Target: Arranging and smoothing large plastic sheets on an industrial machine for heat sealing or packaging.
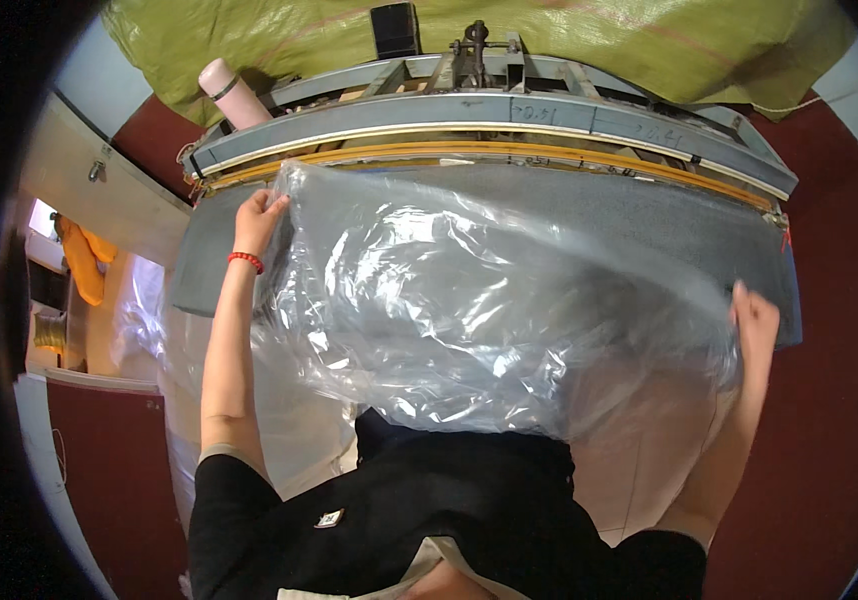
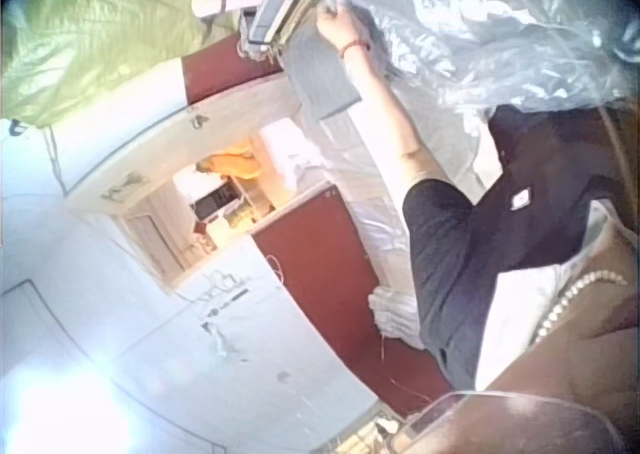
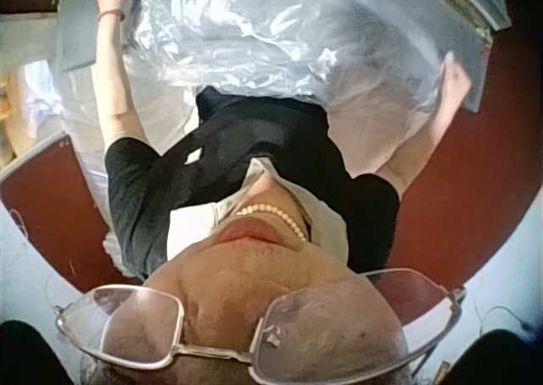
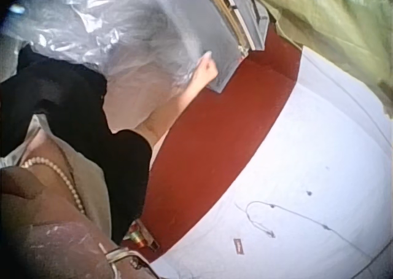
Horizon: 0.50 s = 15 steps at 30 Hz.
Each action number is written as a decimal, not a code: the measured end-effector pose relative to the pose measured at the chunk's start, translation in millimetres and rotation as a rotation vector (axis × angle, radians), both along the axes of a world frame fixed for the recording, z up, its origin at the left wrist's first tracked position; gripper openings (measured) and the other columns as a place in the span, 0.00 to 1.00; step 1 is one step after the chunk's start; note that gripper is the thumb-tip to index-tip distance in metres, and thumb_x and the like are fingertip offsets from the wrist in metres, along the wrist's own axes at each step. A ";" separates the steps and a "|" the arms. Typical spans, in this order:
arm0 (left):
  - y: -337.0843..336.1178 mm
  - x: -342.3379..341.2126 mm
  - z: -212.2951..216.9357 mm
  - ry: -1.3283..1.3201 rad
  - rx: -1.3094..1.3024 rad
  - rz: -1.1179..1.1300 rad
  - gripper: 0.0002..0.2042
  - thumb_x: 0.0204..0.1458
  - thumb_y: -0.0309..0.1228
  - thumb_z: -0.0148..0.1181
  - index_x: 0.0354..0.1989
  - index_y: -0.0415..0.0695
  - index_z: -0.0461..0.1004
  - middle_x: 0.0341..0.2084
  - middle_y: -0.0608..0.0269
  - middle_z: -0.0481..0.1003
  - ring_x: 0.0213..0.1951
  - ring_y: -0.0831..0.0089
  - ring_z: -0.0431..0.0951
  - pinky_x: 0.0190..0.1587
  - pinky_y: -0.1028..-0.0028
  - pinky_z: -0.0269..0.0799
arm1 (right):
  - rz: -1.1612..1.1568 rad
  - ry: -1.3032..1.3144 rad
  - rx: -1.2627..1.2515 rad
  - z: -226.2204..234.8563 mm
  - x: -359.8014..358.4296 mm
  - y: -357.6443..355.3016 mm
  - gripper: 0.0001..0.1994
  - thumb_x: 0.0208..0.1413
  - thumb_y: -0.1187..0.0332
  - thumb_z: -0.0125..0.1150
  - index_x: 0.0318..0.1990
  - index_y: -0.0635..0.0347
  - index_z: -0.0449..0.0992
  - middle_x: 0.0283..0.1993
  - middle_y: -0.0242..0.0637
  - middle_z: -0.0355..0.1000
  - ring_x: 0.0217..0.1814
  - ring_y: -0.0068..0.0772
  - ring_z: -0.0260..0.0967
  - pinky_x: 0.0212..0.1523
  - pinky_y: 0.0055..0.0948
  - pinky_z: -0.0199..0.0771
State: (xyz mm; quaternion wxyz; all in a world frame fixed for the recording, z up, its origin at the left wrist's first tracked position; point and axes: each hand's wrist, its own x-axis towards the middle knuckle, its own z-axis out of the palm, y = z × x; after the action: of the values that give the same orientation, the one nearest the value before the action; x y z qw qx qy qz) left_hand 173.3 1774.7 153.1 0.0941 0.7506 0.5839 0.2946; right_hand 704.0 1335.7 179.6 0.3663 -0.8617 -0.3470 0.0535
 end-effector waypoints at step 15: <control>-190.8 79.1 53.5 -1.241 -0.775 -0.801 0.18 0.53 0.37 0.48 0.49 0.40 0.66 0.49 0.56 0.66 0.40 0.76 0.69 0.37 0.81 0.65 | 0.897 -0.135 0.315 82.5 -206.9 158.2 0.15 0.39 0.74 0.61 0.38 0.66 0.71 0.38 0.41 0.69 0.42 0.34 0.67 0.43 0.25 0.65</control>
State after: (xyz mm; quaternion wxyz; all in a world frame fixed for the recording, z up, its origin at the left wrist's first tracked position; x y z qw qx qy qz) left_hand 252.4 1583.8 206.7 0.7482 0.5171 0.1750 0.3772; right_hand 497.1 1493.9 262.1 0.4098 -0.5626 -0.7114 0.0972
